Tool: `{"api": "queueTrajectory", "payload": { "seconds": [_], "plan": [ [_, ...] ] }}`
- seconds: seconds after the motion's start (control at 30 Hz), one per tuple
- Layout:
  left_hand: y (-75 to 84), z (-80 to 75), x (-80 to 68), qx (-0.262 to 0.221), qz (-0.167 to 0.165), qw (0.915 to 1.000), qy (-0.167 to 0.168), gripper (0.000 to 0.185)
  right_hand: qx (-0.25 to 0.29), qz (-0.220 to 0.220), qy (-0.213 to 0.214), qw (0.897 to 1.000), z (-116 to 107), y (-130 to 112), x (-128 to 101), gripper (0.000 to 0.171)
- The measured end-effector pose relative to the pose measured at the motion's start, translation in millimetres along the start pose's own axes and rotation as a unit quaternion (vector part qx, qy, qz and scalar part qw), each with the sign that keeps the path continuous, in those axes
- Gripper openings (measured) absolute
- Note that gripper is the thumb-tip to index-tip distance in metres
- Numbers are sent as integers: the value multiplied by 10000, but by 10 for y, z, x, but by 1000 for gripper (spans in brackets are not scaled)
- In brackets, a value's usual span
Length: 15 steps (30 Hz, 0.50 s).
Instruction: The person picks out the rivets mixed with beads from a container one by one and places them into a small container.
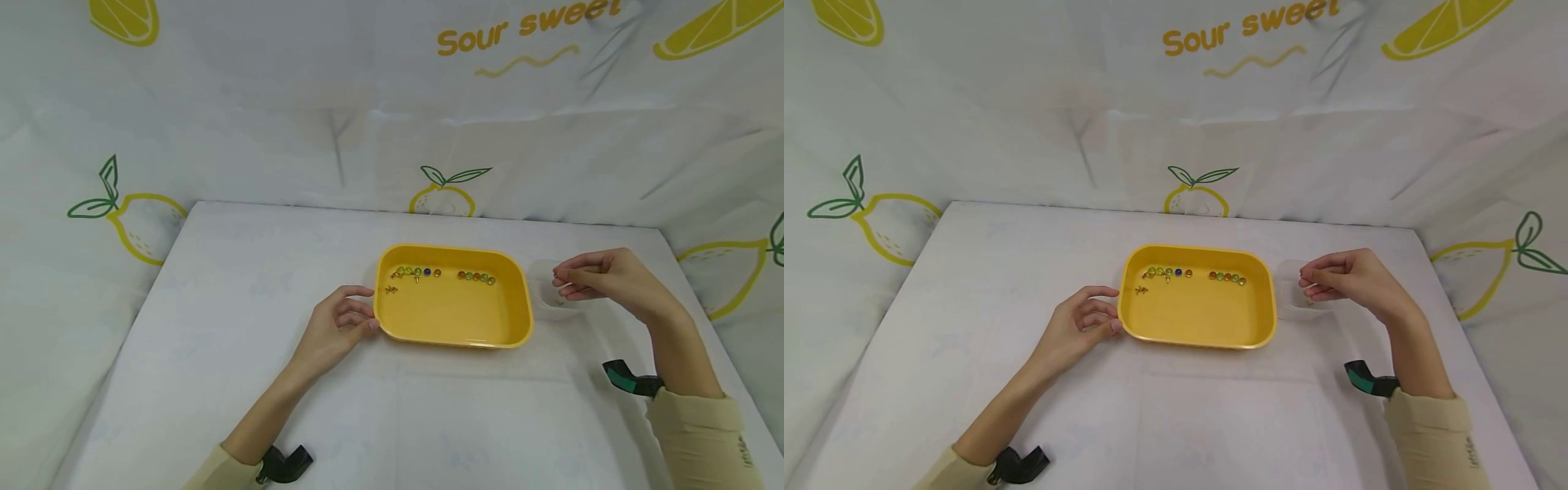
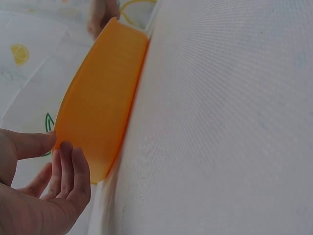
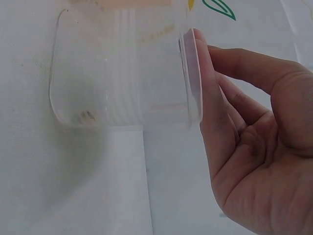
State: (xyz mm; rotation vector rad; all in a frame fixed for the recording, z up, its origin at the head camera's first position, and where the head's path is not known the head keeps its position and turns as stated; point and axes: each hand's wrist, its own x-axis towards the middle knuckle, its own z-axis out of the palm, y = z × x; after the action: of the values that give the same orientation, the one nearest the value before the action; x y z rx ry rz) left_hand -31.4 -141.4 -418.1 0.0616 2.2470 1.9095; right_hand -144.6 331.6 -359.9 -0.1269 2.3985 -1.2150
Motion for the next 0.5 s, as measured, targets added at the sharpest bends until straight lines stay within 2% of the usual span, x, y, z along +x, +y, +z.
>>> {"api": "queueTrajectory", "payload": {
  "seconds": [0.5],
  "plan": [
    [-6, 4, -4, -31, -9, 10000, 4, 50, -10, 52, 20, 10000, 8, 6, 14, 46]
  ]
}}
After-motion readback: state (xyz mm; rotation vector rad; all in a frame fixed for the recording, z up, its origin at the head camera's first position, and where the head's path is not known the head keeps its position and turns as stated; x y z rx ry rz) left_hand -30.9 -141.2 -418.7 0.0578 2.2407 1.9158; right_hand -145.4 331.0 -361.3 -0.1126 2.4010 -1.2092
